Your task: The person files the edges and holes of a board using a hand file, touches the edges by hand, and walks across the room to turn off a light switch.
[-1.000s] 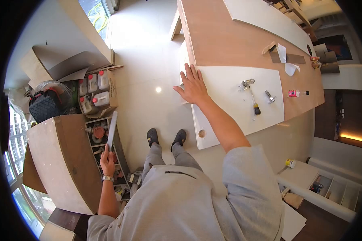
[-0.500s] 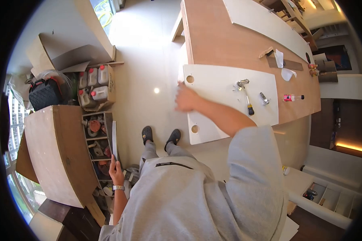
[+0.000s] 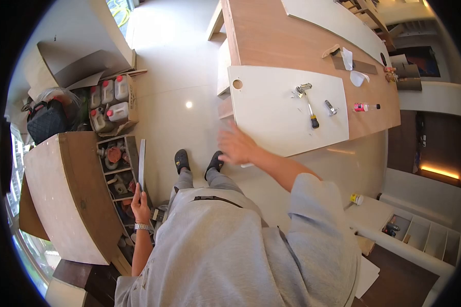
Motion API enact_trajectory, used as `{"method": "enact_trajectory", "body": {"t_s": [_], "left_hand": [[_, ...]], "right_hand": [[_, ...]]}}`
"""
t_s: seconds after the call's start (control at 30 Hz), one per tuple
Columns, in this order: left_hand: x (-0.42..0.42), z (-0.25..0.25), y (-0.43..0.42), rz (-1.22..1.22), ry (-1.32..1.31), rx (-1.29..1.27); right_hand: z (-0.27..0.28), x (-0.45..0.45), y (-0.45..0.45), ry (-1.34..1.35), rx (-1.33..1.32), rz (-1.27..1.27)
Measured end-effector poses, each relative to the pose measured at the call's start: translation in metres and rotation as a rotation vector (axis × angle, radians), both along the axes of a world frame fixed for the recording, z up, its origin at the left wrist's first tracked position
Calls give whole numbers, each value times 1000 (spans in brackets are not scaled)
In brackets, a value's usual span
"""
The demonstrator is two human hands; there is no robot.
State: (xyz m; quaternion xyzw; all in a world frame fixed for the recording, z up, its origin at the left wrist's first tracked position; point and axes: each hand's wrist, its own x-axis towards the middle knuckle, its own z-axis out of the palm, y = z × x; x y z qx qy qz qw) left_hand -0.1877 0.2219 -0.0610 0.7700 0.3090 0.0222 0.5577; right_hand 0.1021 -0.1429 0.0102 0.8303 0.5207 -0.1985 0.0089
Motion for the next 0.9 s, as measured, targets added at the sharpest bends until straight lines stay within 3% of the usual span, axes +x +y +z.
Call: {"method": "enact_trajectory", "body": {"t_s": [0.17,0.27,0.37,0.43,0.53,0.63,0.9], "left_hand": [[37,-11,31,-149,-78,23],[56,-6,46,-224,-13,32],[66,-3,46,-212,-108,-11],[62,-13,46,-194,-83,-44],[56,-26,44,-174,-74,-68],[45,-31,39,-169,-82,-88],[22,-15,41,-192,91,-88]], "right_hand": [[-5,-84,-20,-86,56,42],[11,-108,-27,0,182,83],[32,-89,-25,-53,215,-306],[29,-58,-30,-69,295,-785],[26,-16,-31,-39,213,-989],[44,20,-20,233,-35,-1092],[27,87,0,279,-17,-1194]]}}
